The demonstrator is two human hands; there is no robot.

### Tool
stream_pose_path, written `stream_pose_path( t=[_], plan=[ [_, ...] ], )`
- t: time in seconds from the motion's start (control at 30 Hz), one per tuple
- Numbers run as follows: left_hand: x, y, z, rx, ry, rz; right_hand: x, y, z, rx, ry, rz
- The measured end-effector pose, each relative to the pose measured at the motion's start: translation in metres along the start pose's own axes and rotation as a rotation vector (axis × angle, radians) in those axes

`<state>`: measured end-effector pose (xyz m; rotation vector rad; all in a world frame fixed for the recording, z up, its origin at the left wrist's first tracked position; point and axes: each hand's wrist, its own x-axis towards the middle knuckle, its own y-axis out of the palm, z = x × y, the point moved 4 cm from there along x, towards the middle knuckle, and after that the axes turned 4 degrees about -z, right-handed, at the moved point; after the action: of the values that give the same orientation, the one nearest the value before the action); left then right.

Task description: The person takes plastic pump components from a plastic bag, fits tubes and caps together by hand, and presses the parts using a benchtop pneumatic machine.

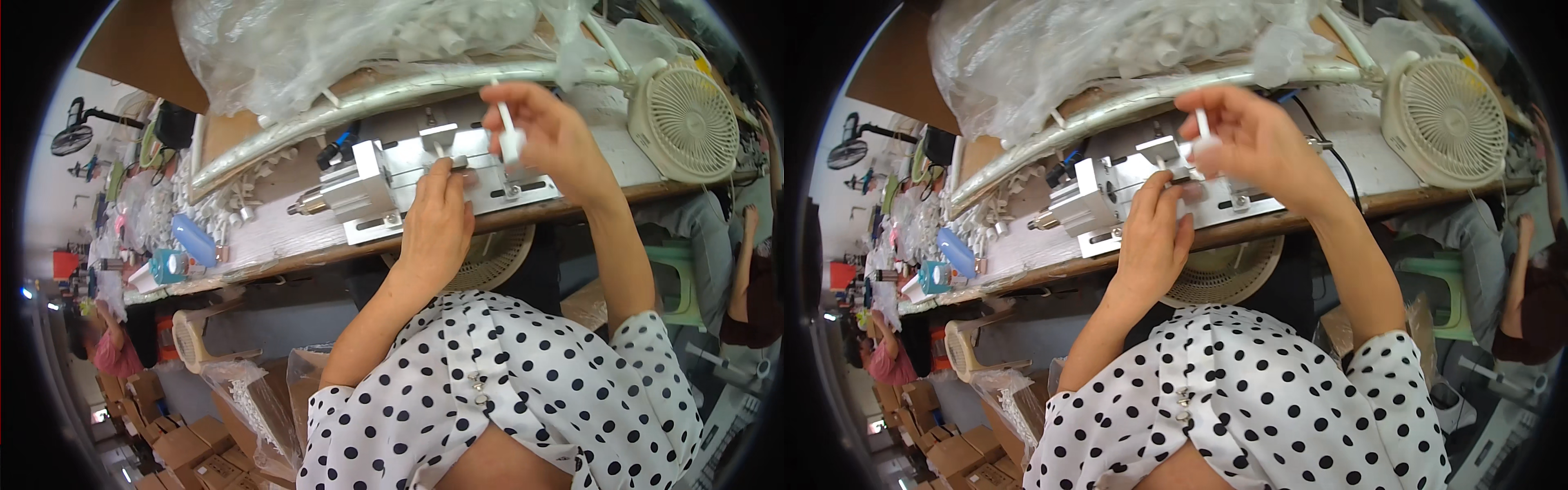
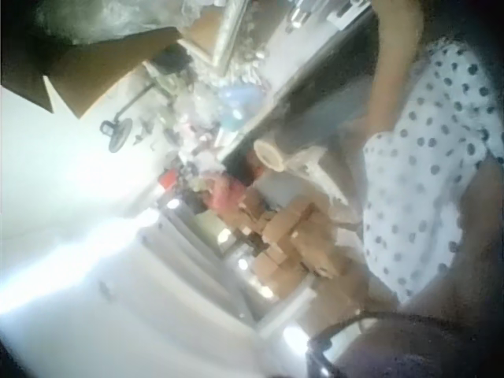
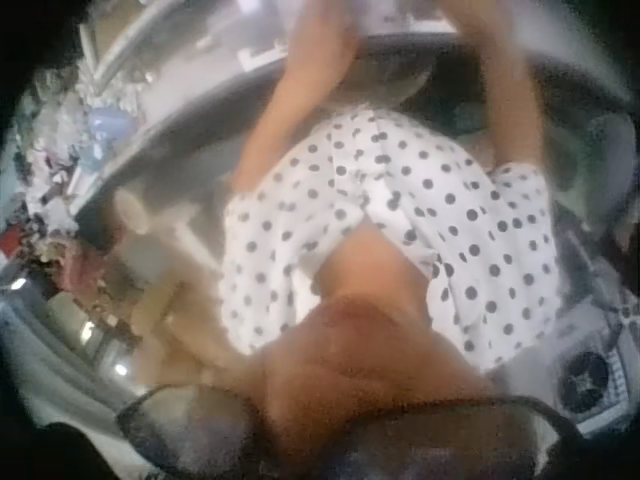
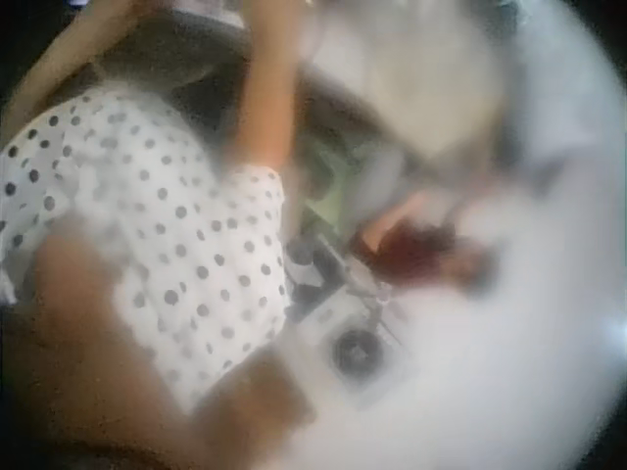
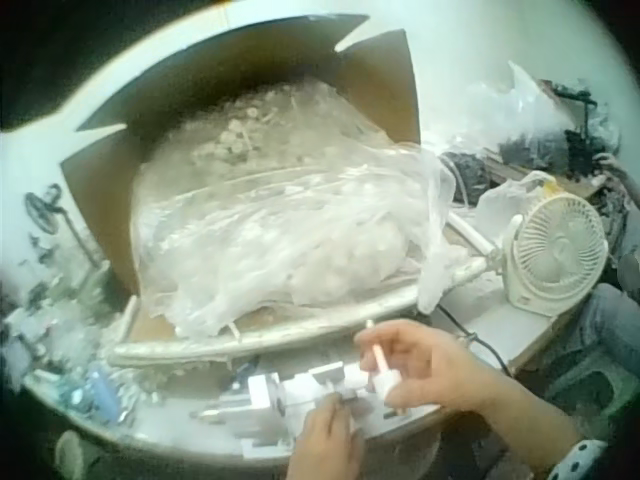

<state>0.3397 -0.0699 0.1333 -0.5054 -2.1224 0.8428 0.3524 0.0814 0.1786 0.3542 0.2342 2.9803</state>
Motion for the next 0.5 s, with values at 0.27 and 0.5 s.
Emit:
stream_pose_path(
  t=[0.27, 0.5],
  plan=[
    [0.095, -0.093, 0.071, 0.177, 0.168, -0.147, -0.032, 0.012, -0.006, -0.705, -0.245, 0.122],
    [0.128, -0.126, 0.128, 0.488, 0.35, -0.001, -0.01, 0.037, -0.033, -1.035, -0.906, 0.316]
  ],
)
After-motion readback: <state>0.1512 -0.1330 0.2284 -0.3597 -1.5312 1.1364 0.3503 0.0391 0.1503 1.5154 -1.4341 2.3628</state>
